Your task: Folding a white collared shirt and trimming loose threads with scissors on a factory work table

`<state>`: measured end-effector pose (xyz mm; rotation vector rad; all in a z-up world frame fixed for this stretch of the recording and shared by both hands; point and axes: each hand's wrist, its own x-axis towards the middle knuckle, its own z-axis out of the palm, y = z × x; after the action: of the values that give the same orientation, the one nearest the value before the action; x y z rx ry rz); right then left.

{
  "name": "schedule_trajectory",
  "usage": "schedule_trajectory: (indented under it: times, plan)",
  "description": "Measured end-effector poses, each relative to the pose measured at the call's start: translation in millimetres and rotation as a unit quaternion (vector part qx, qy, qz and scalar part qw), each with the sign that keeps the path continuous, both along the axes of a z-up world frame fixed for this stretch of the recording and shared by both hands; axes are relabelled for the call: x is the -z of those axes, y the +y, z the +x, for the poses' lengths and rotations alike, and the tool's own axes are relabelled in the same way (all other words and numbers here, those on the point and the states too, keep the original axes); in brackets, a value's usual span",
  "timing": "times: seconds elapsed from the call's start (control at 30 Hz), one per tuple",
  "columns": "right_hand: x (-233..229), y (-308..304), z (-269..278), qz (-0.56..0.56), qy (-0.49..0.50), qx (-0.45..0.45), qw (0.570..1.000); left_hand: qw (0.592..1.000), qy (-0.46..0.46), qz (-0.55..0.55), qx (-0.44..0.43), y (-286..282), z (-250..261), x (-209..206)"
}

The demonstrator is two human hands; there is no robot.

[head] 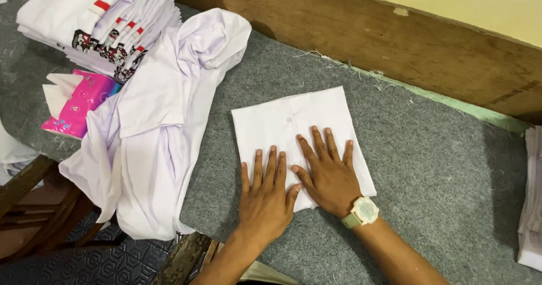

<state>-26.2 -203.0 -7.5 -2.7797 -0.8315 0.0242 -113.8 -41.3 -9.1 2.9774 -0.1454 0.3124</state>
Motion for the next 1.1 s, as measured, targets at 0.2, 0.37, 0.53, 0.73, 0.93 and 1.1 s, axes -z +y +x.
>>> schedule_trajectory:
  times: [0.2,0.37,0.53,0.73,0.93,1.1]
  plan:
    - [10.7,-1.4,-2.9,-0.013,-0.046,0.014,0.999,1.0,-0.022,-0.004,0.0,-1.5,0.6,3.1]
    - [14.8,-0.9,-1.2,-0.018,-0.067,0.013,0.998,1.0,-0.022,-0.015,0.001,0.8,1.7,5.8]
    - [-2.3,1.5,-3.2,0.0,0.016,0.007,1.0,0.972,0.068,-0.225,0.016,13.2,-0.8,-17.7]
    - [-36.1,13.9,-58.8,0.068,-0.096,-0.141,0.983,0.908,0.151,-0.369,-0.131,41.6,-39.6,-56.1]
    - [-28.7,41.4,-75.8,0.01,-0.15,-0.232,0.961,0.895,0.122,-0.39,-0.176,64.6,-63.8,-53.2]
    - [-22.6,61.5,-74.5,0.02,-0.169,-0.247,0.954,0.882,-0.004,-0.446,-0.154,69.2,-82.5,-29.5]
